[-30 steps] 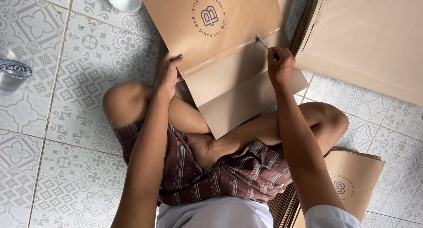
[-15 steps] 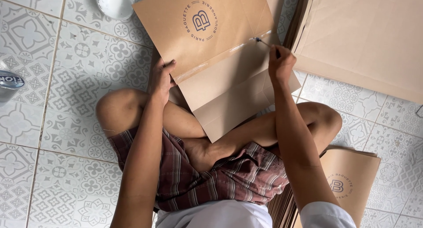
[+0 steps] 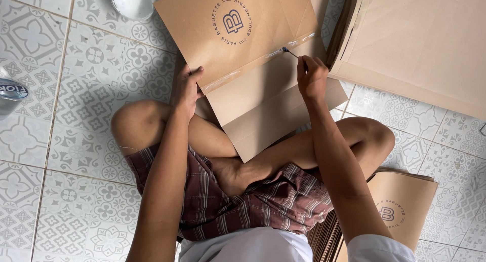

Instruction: The person sits on the floor and uses a small brush to apply white glue along the edge of a flat cardboard piece. After applying the adhesive, they press the glued flap down firmly with their hands to secure it.

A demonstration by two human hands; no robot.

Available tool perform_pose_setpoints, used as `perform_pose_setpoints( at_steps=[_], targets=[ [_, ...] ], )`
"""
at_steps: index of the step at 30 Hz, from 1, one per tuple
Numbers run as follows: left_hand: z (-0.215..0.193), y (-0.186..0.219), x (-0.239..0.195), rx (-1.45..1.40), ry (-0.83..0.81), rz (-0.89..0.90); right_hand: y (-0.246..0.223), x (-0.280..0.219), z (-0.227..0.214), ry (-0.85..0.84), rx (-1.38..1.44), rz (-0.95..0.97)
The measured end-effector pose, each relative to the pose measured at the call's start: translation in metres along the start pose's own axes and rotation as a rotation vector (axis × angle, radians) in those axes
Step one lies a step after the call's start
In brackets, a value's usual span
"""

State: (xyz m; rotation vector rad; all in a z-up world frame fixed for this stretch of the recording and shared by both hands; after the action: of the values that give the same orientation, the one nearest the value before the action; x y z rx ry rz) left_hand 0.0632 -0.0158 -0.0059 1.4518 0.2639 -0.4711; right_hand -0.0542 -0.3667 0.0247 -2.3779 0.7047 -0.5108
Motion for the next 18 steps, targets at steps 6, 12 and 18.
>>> perform_pose_setpoints(
  at_steps=[6, 12, 18],
  targets=[
    [-0.002, -0.007, 0.003, -0.013, -0.011, -0.001, -0.033, -0.032, 0.032, -0.174, -0.018, -0.076],
    [-0.003, -0.018, 0.01, -0.034, -0.024, 0.008, -0.004, -0.005, 0.001, -0.002, -0.001, -0.01],
    [-0.002, -0.021, 0.011, -0.032, -0.02, -0.003, -0.04, -0.03, 0.027, -0.132, -0.094, -0.15]
  ],
)
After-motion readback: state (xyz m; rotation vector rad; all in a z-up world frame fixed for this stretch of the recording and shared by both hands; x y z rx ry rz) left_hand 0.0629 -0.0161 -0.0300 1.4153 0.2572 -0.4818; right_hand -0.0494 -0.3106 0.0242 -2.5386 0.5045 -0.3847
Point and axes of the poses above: each hand's wrist, its own x-axis towards the middle knuckle, its own z-axis out of the palm, y = z × x, the point moved 6 cm from there along x, towards the middle knuckle, and after that the axes turned 15 degrees about z, right-handed, at the moved point
